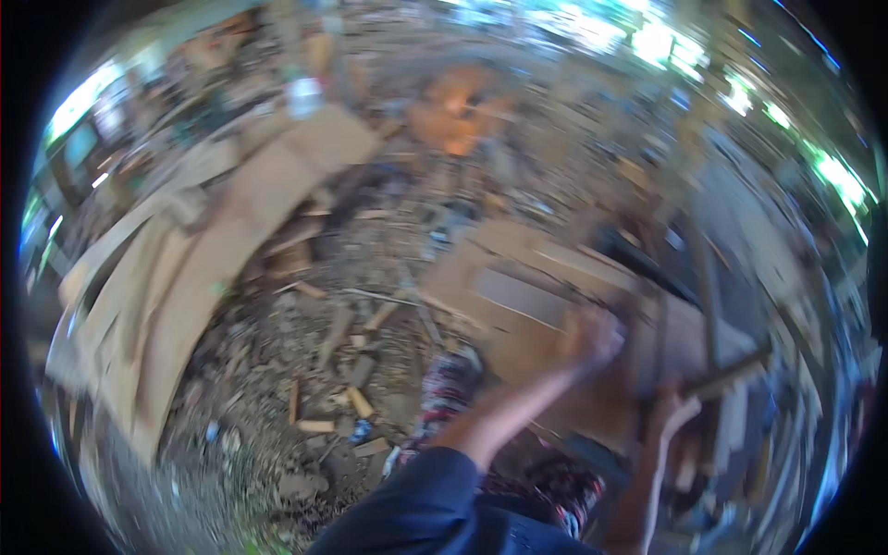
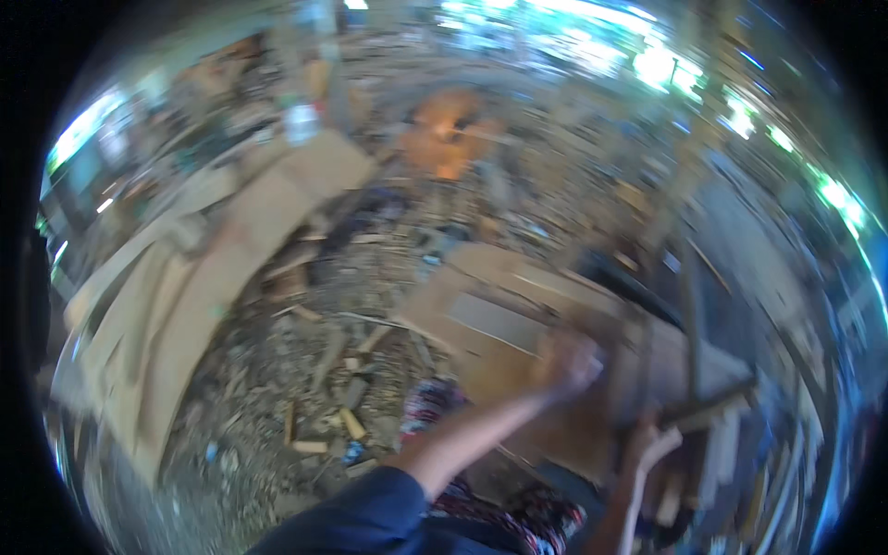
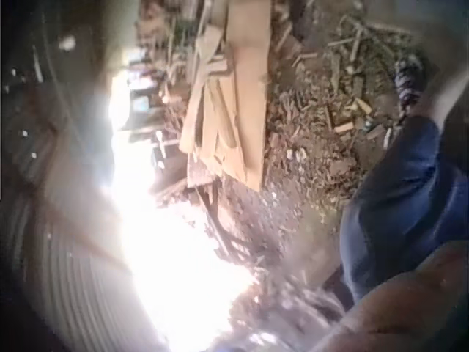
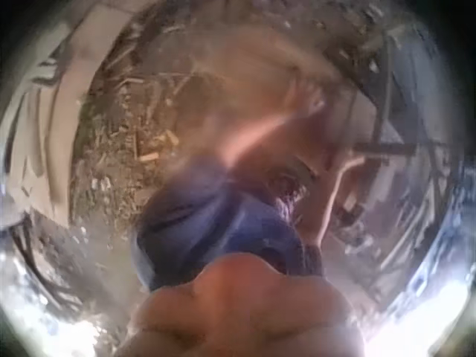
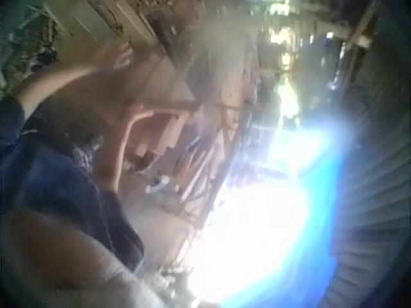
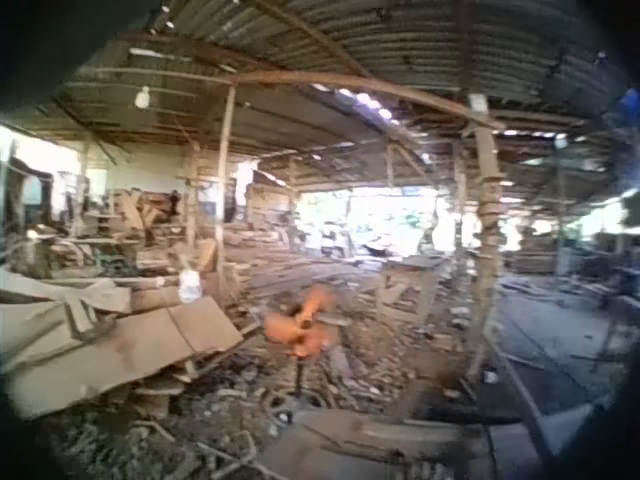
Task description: The person cuts a wooden board on a workbench using a wooden frame saw, repeatedly sawing into the wood while holding the board in place by hand.
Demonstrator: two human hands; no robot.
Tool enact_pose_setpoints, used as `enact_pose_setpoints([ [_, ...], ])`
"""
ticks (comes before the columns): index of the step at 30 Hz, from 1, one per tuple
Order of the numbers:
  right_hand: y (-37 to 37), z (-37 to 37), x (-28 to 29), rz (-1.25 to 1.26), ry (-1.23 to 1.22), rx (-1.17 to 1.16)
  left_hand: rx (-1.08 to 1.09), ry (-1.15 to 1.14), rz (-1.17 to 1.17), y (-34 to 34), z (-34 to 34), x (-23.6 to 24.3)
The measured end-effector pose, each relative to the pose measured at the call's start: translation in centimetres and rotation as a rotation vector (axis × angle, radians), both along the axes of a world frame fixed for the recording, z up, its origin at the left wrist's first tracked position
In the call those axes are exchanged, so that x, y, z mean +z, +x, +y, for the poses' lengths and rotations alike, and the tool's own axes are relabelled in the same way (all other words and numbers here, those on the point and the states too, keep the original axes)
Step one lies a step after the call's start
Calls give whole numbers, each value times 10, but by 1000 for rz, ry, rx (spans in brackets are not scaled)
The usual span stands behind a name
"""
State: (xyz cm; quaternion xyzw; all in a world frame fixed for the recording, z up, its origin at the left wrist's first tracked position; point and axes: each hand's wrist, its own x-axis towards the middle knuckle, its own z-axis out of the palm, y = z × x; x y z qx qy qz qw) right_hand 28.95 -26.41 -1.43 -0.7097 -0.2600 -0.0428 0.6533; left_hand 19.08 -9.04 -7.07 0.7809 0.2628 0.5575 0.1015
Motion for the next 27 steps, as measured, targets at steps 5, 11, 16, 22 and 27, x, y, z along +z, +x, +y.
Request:
enact_pose_setpoints([
  [5, 6, 15, -1, 135, 84, 24, 68, -164, 525, 3, 18, 4],
  [11, 14, 5, 9, 67, 71, 26, -55, -161, 559, 60, 39, 31],
  [16, 9, -1, 10, 93, 22, 44, -16, -83, 524, 106, 84, 21],
  [22, 11, -5, 16, 192, 42, 35, 47, -156, 600, 139, 99, 12],
  [27, -1, -13, 11, 316, 26, 64, 124, -104, 624, 142, 101, 14],
])
